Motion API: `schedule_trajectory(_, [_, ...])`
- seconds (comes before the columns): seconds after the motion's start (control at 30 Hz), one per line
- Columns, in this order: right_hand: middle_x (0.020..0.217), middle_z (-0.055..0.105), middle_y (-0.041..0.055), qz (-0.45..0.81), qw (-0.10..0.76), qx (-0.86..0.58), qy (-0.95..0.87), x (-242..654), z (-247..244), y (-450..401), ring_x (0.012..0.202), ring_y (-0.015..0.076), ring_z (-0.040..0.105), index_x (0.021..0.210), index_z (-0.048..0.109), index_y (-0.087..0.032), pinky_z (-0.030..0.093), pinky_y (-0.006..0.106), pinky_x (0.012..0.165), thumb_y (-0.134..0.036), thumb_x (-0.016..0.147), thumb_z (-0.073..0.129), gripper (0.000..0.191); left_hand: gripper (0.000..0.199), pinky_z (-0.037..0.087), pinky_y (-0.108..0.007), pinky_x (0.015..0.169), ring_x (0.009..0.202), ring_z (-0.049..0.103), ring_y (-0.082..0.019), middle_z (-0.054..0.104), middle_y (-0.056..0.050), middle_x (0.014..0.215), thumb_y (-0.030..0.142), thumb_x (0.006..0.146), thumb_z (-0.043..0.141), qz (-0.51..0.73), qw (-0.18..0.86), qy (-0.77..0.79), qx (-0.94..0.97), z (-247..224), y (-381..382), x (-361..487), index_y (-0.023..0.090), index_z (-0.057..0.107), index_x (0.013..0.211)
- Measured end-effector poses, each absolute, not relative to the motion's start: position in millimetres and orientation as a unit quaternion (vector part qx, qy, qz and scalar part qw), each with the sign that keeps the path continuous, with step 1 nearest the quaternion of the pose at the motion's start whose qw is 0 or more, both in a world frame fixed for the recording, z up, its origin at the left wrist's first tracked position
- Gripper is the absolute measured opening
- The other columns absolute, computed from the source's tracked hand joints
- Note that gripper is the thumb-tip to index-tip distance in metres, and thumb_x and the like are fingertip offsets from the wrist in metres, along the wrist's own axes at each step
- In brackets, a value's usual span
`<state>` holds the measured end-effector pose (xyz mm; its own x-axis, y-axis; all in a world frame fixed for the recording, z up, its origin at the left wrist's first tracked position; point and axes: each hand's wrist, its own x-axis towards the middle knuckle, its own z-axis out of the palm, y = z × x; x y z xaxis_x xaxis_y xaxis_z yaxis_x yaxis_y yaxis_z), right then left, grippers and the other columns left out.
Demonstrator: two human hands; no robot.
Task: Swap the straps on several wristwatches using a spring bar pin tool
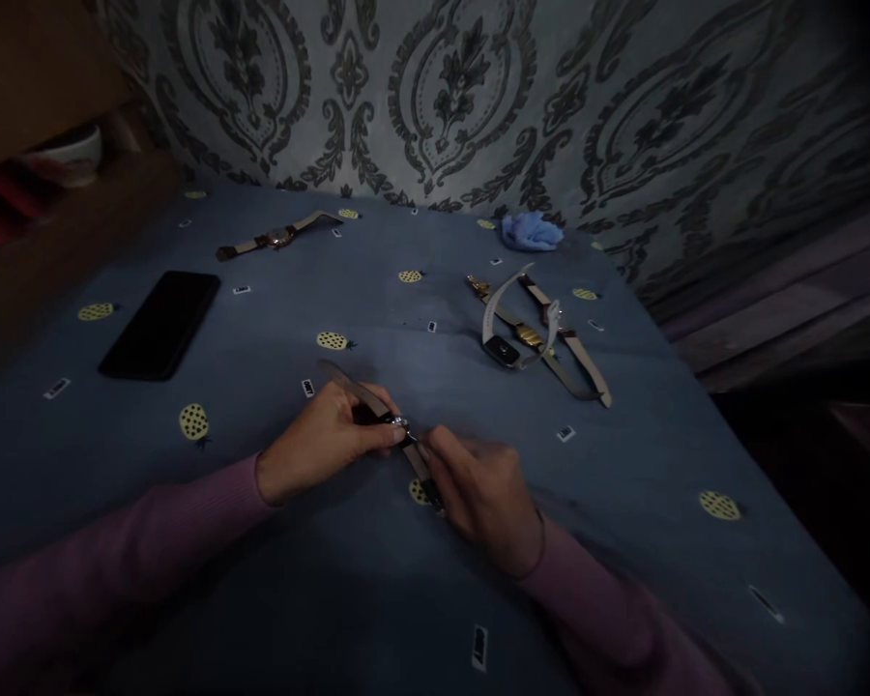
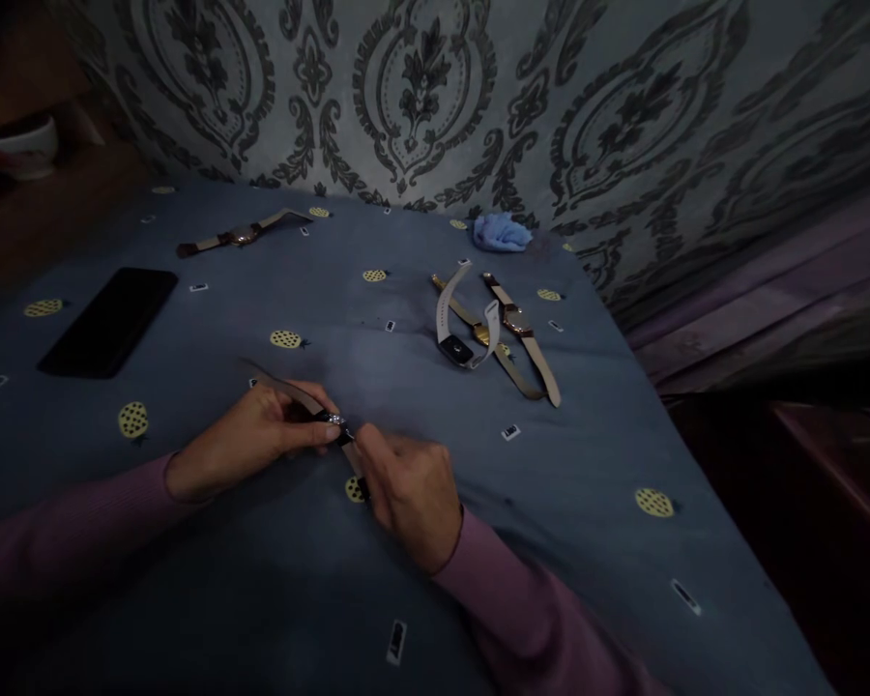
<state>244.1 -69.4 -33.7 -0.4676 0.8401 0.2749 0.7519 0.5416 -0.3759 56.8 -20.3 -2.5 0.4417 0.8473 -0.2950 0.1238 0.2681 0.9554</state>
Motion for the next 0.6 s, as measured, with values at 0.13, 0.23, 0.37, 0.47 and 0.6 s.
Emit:
schedule_trajectory(0.13, [0.054,0.053,-0.0019,0.078,0.196,-0.455,-0.865,242,-34,-70,0.045,0.012,0.043,0.075,0.052,-0.022,0.031,0.025,0.048,-0.016,0.097,0.034,0.029,0.011,0.051,-0.024,0.063,0.065,0.062,-0.014,0.066,0.0,0.069,0.016,0.074,0.069,0.262,0.616,0.468,0.577,-9,-26,52,0.015,0.072,0.084])
schedule_trajectory(0.23, [0.055,0.054,-0.0019,0.065,0.202,-0.44,-0.872,241,-34,-70,0.045,0.0114,0.043,0.076,0.055,-0.02,0.031,0.025,0.048,-0.016,0.098,0.035,0.03,0.01,0.051,-0.026,0.068,0.071,0.063,-0.015,0.069,0.0,0.077,0.019,0.076,0.068,0.267,0.555,0.475,0.628,-14,-31,47,0.018,0.071,0.086])
schedule_trajectory(0.37, [0.054,0.051,-0.0027,0.042,0.204,-0.412,-0.887,239,-35,-69,0.046,0.0104,0.043,0.073,0.054,-0.018,0.028,0.024,0.048,-0.012,0.097,0.036,0.03,0.005,0.045,-0.026,0.07,0.075,0.059,-0.014,0.065,0.001,0.077,0.018,0.083,0.062,0.255,0.45,0.445,0.731,-12,-35,40,0.018,0.067,0.082])
schedule_trajectory(0.47, [0.053,0.049,-0.0035,0.042,0.206,-0.402,-0.891,237,-34,-69,0.045,0.0095,0.04,0.07,0.053,-0.018,0.027,0.024,0.048,-0.012,0.097,0.035,0.033,0.009,0.04,-0.023,0.064,0.068,0.053,-0.011,0.057,0.003,0.071,0.012,0.085,0.058,0.242,0.401,0.412,0.782,-6,-36,38,0.016,0.063,0.078])
schedule_trajectory(0.6, [0.053,0.049,-0.0035,0.041,0.205,-0.393,-0.896,234,-32,-69,0.045,0.009,0.04,0.069,0.052,-0.018,0.026,0.024,0.048,-0.014,0.098,0.035,0.034,0.017,0.037,-0.019,0.059,0.062,0.05,-0.007,0.055,0.005,0.068,0.002,0.083,0.056,0.245,0.401,0.388,0.793,-4,-37,38,0.015,0.056,0.072])
